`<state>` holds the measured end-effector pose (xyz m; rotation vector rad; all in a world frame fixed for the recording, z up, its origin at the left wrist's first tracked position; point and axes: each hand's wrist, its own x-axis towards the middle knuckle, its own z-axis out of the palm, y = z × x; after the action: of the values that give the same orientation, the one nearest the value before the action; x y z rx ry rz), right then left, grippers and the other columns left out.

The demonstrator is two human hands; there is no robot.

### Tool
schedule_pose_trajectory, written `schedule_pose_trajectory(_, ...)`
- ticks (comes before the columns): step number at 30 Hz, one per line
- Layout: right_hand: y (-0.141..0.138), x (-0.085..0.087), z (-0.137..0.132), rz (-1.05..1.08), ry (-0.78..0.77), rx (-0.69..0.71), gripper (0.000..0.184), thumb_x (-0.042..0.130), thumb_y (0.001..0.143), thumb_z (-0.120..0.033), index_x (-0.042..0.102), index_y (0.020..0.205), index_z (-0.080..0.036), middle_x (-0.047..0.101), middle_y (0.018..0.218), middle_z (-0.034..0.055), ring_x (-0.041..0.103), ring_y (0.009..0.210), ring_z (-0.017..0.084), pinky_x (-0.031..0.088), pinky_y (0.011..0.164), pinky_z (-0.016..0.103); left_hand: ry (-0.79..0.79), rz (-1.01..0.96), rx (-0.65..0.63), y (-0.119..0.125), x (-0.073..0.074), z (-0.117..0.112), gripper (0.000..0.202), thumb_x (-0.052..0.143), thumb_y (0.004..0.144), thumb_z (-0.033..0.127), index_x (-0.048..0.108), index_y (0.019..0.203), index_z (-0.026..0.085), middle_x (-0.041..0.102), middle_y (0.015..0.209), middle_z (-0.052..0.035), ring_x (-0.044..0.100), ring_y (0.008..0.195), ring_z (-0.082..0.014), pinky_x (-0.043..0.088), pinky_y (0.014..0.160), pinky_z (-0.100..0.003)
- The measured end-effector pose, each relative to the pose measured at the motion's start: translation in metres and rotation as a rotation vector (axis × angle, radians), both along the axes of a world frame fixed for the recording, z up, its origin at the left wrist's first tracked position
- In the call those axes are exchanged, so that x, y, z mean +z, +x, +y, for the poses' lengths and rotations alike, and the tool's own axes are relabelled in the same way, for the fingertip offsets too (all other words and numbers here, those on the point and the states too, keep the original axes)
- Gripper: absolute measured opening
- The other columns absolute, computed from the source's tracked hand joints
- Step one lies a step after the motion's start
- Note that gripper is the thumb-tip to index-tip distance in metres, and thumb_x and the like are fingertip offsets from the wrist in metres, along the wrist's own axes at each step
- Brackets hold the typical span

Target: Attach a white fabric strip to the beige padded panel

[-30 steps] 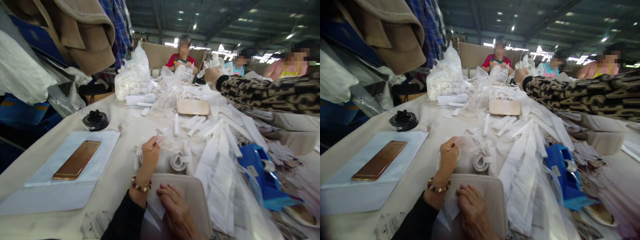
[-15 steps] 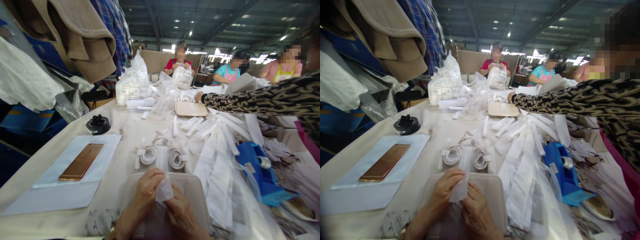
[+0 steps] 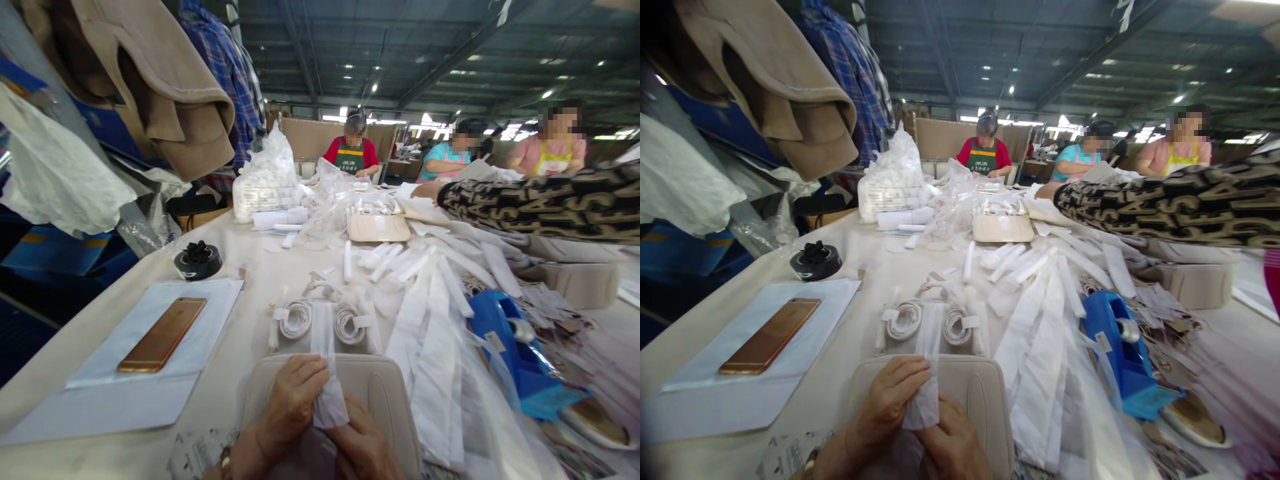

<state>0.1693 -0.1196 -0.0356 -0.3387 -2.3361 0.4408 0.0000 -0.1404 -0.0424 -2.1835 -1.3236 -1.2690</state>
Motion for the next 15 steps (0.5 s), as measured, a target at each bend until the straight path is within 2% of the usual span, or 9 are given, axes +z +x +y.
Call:
schedule_pose_trajectory(3,0.0,-0.006,-0.003,-0.008,0.07,-0.009,0.049,0.039,0.07,-0.004,0.061,0.11,-0.02,0.07,0.093,0.0073,0.065,0.097,0.018,0.051,0.091,0.029,0.065,0.064,-0.009,0.001,-0.002,-0.002,0.028,0.036,0.096,0.017,0.063,0.089,0.012,0.07,0.086,-0.0072,0.064,0.083,-0.0178,0.055,0.074,-0.031)
schedule_pose_trajectory(6,0.002,-0.023,-0.008,0.056,0.097,-0.061,0.042,0.042,0.074,-0.005,0.064,0.104,-0.023,0.07,0.087,0.0053,0.067,0.09,0.018,0.054,0.086,0.027,0.093,0.086,-0.009,0.002,-0.002,-0.003,0.03,0.034,0.095,0.015,0.062,0.088,0.012,0.07,0.085,-0.0078,0.064,0.083,-0.0177,0.053,0.075,-0.032)
schedule_pose_trajectory(9,0.009,-0.045,-0.013,0.109,-0.02,-0.212,0.039,0.051,0.078,-0.007,0.064,0.109,-0.029,0.069,0.088,0.0026,0.069,0.077,0.015,0.058,0.069,0.016,0.084,0.09,-0.023,0.003,0.0,-0.005,0.032,0.031,0.095,0.013,0.062,0.087,0.013,0.07,0.084,-0.0072,0.064,0.081,-0.0174,0.052,0.074,-0.033)
schedule_pose_trajectory(11,0.014,-0.055,-0.015,0.108,-0.089,-0.275,0.042,0.055,0.08,-0.009,0.062,0.115,-0.031,0.068,0.096,0.0034,0.069,0.075,0.016,0.059,0.061,0.016,0.079,0.099,-0.044,0.003,0.001,-0.006,0.033,0.03,0.095,0.012,0.062,0.087,0.013,0.07,0.084,-0.0068,0.064,0.08,-0.0172,0.051,0.075,-0.033)
schedule_pose_trajectory(13,0.016,-0.058,-0.016,0.124,-0.082,-0.273,0.042,0.054,0.082,-0.01,0.061,0.117,-0.033,0.068,0.103,0.0041,0.069,0.079,0.017,0.061,0.064,0.02,0.083,0.094,-0.069,0.004,0.001,-0.007,0.031,0.032,0.094,0.011,0.062,0.087,0.013,0.07,0.083,-0.0065,0.064,0.078,-0.0168,0.05,0.074,-0.033)
schedule_pose_trajectory(15,0.016,-0.056,-0.015,0.118,-0.073,-0.25,0.041,0.053,0.085,-0.013,0.058,0.122,-0.031,0.066,0.11,0.0062,0.068,0.091,0.019,0.06,0.075,0.023,0.07,0.066,-0.088,0.004,0.001,-0.007,0.031,0.033,0.094,0.012,0.062,0.085,0.013,0.069,0.08,-0.0064,0.063,0.076,-0.0163,0.05,0.071,-0.032)
